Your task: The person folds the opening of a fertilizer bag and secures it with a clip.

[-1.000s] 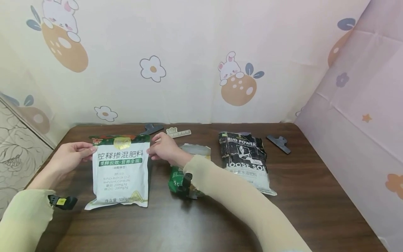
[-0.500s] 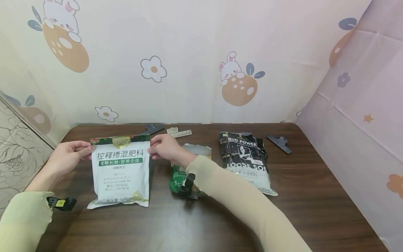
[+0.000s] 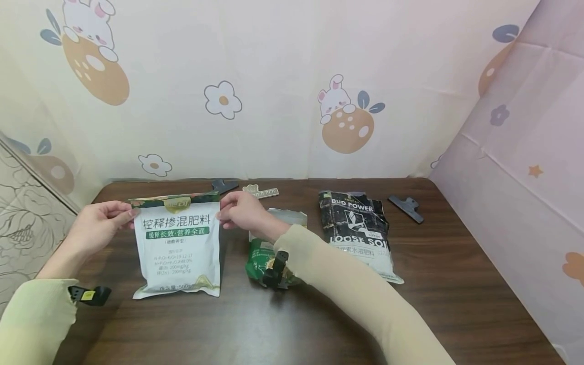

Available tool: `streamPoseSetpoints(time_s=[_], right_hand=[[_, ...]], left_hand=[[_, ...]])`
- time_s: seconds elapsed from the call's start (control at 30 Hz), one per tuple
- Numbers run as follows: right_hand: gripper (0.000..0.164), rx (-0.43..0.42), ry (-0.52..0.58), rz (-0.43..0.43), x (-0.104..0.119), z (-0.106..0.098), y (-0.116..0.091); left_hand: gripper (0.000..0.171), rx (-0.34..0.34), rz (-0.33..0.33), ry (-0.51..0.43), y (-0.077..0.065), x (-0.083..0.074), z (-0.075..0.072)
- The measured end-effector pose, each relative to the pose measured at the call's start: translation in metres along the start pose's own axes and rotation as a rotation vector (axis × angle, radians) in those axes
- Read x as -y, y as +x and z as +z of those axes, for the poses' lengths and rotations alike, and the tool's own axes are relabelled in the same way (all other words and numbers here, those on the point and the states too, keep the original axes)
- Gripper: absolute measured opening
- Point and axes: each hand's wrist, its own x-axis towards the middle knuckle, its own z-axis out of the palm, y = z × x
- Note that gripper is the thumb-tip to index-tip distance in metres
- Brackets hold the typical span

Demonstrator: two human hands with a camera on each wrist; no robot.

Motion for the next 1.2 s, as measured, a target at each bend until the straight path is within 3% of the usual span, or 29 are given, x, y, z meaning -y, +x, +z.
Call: streamPoseSetpoints(time_s=[0.47, 0.73, 1.0, 1.2], right_hand=[[0.013, 0.029, -0.06, -0.086, 0.014, -0.004, -0.007], [0.011, 0.037, -0.101, -0.124, 0.02, -0.006, -0.011], [0.01, 0.013, -0.12, -0.191, 0.027, -0.003, -0.018], [0.01, -0.022, -0.147, -0.241, 0.028, -0.002, -0.019]], left_hand=[[0.027, -0.075, 0.073, 0.044, -0.001, -0.007, -0.008], [0.031, -0.073, 0.065, 0.058, -0.002, -0.01, -0.012], [0.03, -0.126, 0.098, 0.035, -0.003, -0.012, -0.016], [0.037, -0.135, 0.087, 0.043, 0.0, -0.018, -0.019]])
